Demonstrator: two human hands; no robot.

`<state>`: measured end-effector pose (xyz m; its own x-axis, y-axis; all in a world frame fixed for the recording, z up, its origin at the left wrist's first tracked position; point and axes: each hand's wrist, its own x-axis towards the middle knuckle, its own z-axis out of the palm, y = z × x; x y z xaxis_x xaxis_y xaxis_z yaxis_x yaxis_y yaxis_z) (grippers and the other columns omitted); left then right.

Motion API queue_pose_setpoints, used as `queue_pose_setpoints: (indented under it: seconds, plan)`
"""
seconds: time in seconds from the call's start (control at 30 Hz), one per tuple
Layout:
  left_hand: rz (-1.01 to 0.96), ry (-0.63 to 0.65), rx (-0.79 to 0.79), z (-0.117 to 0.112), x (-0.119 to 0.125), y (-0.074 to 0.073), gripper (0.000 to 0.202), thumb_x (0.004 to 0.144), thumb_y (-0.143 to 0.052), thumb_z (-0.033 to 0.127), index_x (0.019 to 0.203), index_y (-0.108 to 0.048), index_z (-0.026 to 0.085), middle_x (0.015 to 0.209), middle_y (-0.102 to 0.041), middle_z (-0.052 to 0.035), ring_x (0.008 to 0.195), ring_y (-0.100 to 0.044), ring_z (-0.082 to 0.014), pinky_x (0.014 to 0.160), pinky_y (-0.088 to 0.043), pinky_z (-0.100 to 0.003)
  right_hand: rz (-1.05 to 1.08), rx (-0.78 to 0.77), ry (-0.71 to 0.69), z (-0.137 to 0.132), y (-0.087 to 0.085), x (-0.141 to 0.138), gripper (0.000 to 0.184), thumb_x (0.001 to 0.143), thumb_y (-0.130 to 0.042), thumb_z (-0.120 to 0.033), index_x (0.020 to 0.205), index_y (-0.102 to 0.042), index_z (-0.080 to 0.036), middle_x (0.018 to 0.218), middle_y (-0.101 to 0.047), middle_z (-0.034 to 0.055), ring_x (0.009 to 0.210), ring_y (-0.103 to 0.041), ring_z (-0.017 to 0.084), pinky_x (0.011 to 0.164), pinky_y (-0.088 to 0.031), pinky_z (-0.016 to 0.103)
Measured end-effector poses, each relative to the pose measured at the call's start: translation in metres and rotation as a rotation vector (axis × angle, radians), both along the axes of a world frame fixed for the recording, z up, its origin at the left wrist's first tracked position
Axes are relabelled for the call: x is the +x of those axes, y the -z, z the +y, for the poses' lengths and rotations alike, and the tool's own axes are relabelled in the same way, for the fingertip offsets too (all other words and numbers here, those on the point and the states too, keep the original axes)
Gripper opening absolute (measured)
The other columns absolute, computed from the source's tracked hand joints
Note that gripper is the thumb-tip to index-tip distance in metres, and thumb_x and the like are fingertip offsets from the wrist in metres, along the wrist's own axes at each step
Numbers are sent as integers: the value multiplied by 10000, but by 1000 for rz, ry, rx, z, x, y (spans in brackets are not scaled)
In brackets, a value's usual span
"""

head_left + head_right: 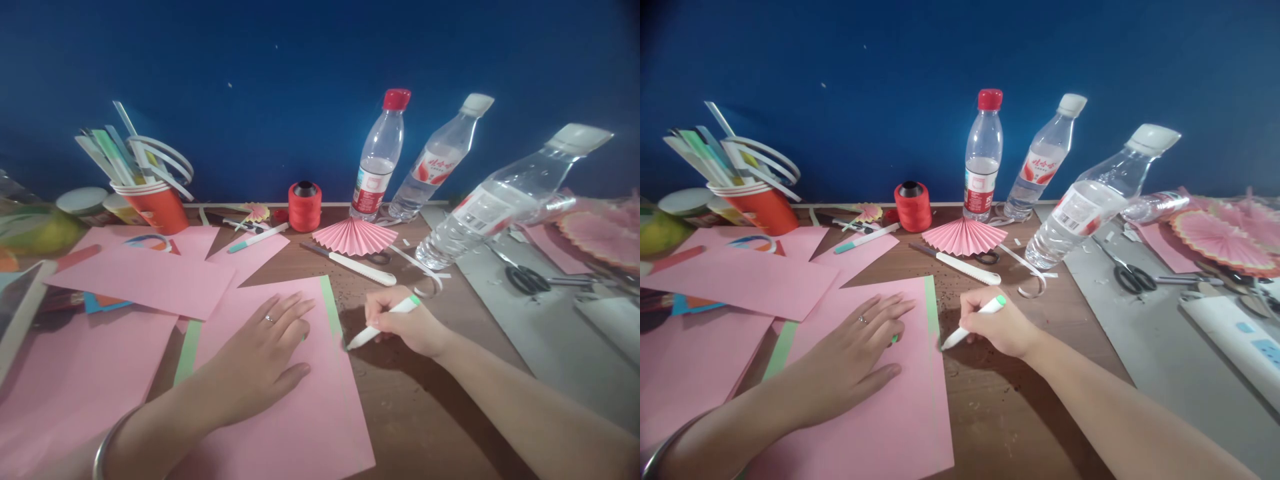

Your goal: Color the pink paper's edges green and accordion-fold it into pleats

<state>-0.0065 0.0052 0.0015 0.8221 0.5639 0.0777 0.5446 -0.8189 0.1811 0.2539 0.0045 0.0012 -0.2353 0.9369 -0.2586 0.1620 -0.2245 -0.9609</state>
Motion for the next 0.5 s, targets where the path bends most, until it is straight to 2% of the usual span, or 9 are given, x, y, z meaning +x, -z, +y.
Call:
queue_pose_setpoints:
  seconds: [0.13, 0.23, 0.33, 0.43, 0.5]
  plan:
    - [15, 1, -4, 0, 0, -1, 209, 872, -491, 328, 1028, -490, 189, 1416, -391, -120, 1362, -262, -255, 1135, -206, -494, -25, 1, 63, 0, -1, 0, 123, 624, -537, -204, 511, -495, -182, 477, -564, -12, 442, -496, 109, 425, -342, 212]
    - [40, 1, 10, 0, 0, -1, 219, 877, -483, 341, 1033, -486, 187, 1421, -381, -127, 1366, -251, -256, 1131, -212, -502, -8, 4, -19, 0, -2, 0, 115, 607, -543, -196, 502, -502, -178, 468, -553, -13, 438, -483, 104, 424, -329, 211]
    - [36, 1, 11, 0, 1, 0, 203, 879, -476, 338, 1020, -486, 193, 1418, -386, -120, 1364, -256, -251, 1130, -216, -500, -15, 2, 52, 0, -1, -1, 112, 625, -537, -203, 521, -501, -183, 484, -560, -15, 449, -500, 110, 433, -351, 214]
    - [26, 1, 6, 0, 0, 0, 204, 875, -482, 342, 1019, -487, 196, 1411, -398, -115, 1361, -264, -252, 1130, -218, -498, -9, 12, -21, 0, 0, 0, 129, 620, -546, -195, 501, -497, -181, 478, -553, -14, 443, -489, 108, 428, -341, 216]
    - [22, 3, 8, 0, 0, 0, 209, 876, -482, 343, 1025, -487, 197, 1415, -394, -115, 1362, -262, -251, 1131, -216, -497, -10, 17, 7, 0, 1, 0, 125, 630, -546, -196, 514, -503, -182, 487, -561, -13, 448, -494, 109, 433, -350, 218]
